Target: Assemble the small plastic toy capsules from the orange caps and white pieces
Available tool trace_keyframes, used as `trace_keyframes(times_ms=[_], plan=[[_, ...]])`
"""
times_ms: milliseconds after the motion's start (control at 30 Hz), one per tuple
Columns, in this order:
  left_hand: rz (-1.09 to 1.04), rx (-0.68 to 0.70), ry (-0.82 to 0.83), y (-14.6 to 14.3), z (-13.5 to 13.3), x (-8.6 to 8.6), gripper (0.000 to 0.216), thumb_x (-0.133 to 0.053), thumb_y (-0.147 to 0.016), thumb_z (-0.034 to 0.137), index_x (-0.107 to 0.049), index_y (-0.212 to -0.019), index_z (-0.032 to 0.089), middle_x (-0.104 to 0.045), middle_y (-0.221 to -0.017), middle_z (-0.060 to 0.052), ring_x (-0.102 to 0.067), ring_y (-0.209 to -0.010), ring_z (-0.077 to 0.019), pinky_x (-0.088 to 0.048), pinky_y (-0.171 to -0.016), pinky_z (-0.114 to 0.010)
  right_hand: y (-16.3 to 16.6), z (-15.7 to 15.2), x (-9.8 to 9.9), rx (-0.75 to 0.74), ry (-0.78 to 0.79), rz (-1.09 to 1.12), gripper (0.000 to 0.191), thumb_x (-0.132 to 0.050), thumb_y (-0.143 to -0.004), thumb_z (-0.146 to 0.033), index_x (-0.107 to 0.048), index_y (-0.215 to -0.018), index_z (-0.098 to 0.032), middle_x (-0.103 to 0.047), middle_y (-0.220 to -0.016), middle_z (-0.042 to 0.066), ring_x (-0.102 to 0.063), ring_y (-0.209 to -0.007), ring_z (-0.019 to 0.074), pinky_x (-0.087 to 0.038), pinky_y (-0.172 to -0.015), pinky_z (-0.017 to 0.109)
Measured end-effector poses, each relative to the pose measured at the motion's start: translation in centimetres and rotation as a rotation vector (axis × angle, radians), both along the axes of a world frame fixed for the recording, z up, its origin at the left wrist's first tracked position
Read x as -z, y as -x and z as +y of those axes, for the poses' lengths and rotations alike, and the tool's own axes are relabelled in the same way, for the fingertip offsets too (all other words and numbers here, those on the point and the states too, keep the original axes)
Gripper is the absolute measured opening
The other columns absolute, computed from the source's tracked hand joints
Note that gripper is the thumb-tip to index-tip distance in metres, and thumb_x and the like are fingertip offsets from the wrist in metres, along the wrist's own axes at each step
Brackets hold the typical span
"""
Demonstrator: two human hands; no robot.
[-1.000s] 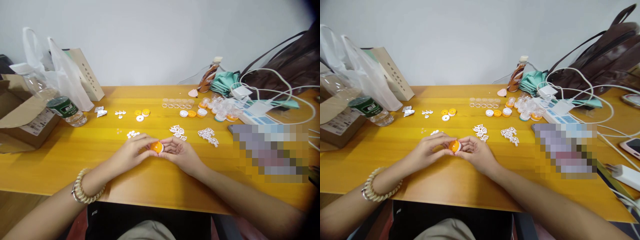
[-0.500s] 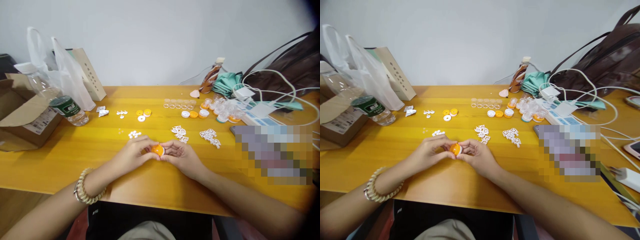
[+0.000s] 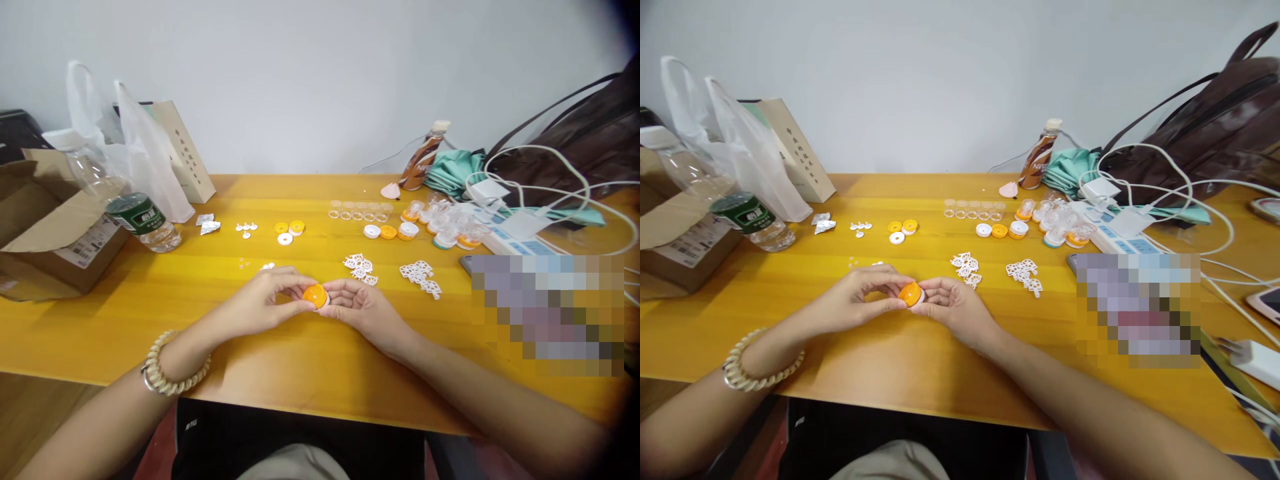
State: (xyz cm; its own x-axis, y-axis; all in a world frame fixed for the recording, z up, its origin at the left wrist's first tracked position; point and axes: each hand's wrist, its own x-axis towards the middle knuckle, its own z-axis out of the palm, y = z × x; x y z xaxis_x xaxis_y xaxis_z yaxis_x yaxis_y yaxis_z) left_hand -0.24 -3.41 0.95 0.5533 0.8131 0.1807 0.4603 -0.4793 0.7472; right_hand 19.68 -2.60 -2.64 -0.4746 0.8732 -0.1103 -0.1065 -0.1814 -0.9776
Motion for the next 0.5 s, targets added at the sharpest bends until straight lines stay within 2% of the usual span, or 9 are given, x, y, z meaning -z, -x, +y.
trace_keyframes(times_ms=[200, 500], plan=[[0.01, -0.017, -0.024, -0.04, 0.0, 0.08, 0.028, -0.057, -0.083, 0.034, -0.064, -0.104, 0.017, -0.067, -0.086, -0.006, -0.062, -0.075, -0.0135, -0.051, -0.073, -0.028, 0.07, -0.11, -0.16, 0.025, -0.003, -0.018, 0.034, -0.079, -0.057, -0.028, -0.064, -0.085, -0.017, -0.069, -0.081, 0.001, -0.065, -0.072, 0.011, -0.052, -0.079, 0.029], [0.011, 0.033, -0.025, 0.2, 0.09, -0.1, 0.026, -0.056, -0.084, 0.027, -0.061, -0.107, 0.017, -0.063, -0.09, -0.006, -0.062, -0.08, -0.0137, -0.051, -0.077, -0.029, -0.05, -0.04, -0.21, 0.001, 0.017, 0.001, 0.034, -0.079, -0.057, -0.026, -0.065, -0.086, -0.017, -0.07, -0.084, 0.002, -0.065, -0.073, 0.0112, -0.052, -0.078, 0.028]])
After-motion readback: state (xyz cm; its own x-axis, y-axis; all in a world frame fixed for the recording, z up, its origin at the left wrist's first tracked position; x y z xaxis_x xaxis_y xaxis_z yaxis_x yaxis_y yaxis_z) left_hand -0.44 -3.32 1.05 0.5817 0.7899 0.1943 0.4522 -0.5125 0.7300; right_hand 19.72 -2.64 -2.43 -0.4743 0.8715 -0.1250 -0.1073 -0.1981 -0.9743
